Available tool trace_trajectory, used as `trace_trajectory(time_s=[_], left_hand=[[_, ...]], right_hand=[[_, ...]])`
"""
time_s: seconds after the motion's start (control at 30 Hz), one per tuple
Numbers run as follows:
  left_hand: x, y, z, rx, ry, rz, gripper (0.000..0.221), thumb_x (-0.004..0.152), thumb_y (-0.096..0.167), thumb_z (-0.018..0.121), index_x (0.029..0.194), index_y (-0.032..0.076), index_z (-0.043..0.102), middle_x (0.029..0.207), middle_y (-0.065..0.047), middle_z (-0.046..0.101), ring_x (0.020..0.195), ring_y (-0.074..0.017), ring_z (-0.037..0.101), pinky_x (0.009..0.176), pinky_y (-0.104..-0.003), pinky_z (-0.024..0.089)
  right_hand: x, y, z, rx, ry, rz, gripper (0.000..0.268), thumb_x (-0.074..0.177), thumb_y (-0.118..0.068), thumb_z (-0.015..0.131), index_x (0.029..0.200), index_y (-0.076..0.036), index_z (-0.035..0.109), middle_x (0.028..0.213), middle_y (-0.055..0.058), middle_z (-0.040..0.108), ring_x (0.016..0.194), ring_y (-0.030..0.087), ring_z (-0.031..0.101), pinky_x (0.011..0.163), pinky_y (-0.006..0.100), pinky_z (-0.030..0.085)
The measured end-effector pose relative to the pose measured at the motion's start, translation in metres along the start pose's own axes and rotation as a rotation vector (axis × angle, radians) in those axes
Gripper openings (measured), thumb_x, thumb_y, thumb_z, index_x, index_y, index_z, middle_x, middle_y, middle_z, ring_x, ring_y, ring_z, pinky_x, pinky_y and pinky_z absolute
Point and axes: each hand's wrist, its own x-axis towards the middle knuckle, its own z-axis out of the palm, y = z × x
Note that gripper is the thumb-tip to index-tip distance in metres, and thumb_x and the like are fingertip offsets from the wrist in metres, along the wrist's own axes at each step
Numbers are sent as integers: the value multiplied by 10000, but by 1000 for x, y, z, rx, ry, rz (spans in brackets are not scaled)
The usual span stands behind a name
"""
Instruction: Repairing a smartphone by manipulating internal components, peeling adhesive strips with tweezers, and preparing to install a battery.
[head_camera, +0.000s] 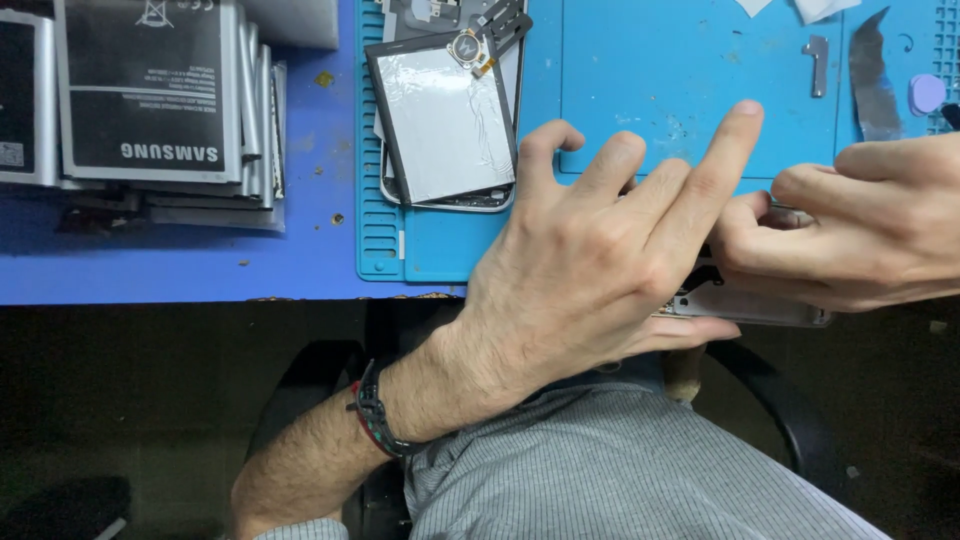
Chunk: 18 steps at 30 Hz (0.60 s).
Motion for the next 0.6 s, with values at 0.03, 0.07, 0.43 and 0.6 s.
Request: trace_trajectory(time_s=[0.03,0.07,0.43,0.6], left_hand=[[0,0,0,0,0,1,1516,781,1299,825,1645,107,465,1052,129,646,1090,-157,619,1047,-462,508],[0,0,0,5,6,2,1511,777,1300,814,1641,107,478,1041,123,648,1085,-156,620,1044,-456,506],[2,0,0,12,-10,20,1491,766,1270,829,1638,112,478,1048,127,633,1050,-158,602,1019,-462,502],[3,1,1,-16,0,14,1503,706,1249,876,1626,121,501,1015,110,615,994,-172,595,1005,-482,507]], right_hand=[[0,0,0,0,0,1,458,1147,-417,486,850,-74,550,640,24,345,496,171,312,474,302,239],[-1,0,0,0,1,5,481,1152,-447,504,858,-70,561,641,23,351,495,167,313,469,296,244],[-79,-4,-10,87,-260,-263,234,989,94,530,1170,121,674,1053,230,602,443,238,446,386,353,343],[-235,-83,84,607,-640,1444,475,1018,-366,728,754,21,649,699,139,438,586,293,474,661,414,415]])
